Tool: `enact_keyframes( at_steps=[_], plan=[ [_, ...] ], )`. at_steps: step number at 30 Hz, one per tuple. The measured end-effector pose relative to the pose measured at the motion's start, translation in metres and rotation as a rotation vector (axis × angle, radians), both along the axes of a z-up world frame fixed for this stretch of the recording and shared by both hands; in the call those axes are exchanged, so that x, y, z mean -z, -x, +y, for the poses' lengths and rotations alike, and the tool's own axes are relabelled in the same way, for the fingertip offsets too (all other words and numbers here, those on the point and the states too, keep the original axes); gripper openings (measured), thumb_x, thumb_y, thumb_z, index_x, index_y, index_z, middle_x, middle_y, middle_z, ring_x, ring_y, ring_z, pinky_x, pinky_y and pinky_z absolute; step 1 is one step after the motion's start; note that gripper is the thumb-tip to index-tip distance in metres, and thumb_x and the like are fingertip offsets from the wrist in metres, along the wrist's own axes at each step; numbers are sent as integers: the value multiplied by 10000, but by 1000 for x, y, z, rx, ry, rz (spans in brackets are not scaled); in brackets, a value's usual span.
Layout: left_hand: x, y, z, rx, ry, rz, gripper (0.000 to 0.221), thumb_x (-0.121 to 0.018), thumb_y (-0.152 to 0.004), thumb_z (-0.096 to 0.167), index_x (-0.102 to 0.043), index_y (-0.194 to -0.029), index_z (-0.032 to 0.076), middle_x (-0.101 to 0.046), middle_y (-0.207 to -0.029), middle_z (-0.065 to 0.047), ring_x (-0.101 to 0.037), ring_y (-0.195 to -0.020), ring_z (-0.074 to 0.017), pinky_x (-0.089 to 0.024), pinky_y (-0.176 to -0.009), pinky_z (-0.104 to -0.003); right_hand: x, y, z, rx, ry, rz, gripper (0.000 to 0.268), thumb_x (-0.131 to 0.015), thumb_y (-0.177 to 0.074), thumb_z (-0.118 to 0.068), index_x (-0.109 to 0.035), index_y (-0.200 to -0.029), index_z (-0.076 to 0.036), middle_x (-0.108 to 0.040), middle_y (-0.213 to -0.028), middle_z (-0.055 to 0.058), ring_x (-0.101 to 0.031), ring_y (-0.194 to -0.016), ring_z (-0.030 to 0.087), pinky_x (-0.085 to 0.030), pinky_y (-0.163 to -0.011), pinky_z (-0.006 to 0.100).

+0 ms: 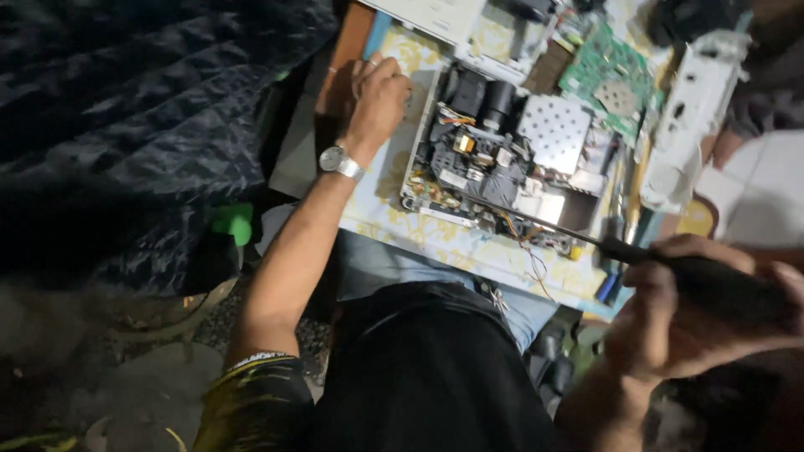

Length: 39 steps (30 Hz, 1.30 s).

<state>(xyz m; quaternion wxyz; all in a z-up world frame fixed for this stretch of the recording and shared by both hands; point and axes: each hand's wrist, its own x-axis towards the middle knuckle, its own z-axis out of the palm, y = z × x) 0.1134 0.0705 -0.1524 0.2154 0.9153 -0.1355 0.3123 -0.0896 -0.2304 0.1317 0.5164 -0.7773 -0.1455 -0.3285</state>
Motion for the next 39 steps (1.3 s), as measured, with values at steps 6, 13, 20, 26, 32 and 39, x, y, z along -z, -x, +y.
enact_keyframes(
  at_steps=[6,13,20,26,32,39],
  plan=[
    [-48,22,3,86,28,-34,207,-716,-996,157,-639,-826,66,-571,-875,-27,-471,-854,-216,-378,-762,-345,35,2,-47,126,-120,-134,345,-520,-1101,-33,-276,-1308,-161,-395,-1076,255,-364,-637,326,-390,-463,433],
    [-152,118,-30,22,889,172,118,-605,-1055,118,-676,-1070,25,-739,-1063,-119,-724,-987,-216,-599,-861,-315,65,14,-57,226,-360,-36,313,-566,-1170,-100,-344,-1362,-211,-468,-1128,233,-418,-763,292,-421,-598,430],
    [-115,196,-89,115,1776,539,210,-629,-916,-98,-667,-1059,50,-704,-971,-85,-643,-898,-188,-554,-859,-299,69,13,-49,82,-335,162,430,-570,-1158,-177,-331,-1498,-288,-523,-1138,249,-474,-902,323,-456,-1016,507],
    [-89,199,-91,400,2131,604,172,-608,-932,-100,-677,-1055,-2,-652,-1010,-122,-582,-851,-197,-518,-823,-319,74,9,-51,69,-345,203,400,-560,-1177,-171,-335,-1489,-283,-526,-1097,217,-498,-841,311,-465,-906,479],
    [-88,199,-87,453,2182,707,65,-677,-968,-3,-704,-1025,14,-686,-1006,-128,-649,-847,-219,-550,-747,-301,84,7,-60,103,-359,236,434,-580,-1171,-148,-334,-1513,-254,-503,-1073,210,-527,-1005,307,-476,-855,448],
    [-103,195,-69,374,2015,882,97,-705,-965,64,-722,-1043,8,-732,-891,-138,-691,-790,-225,-570,-716,-304,111,5,-110,-33,-346,218,566,-548,-1081,38,-394,-1497,-313,-584,-1330,97,-595,-1077,244,-540,-1014,377]
  ],
)
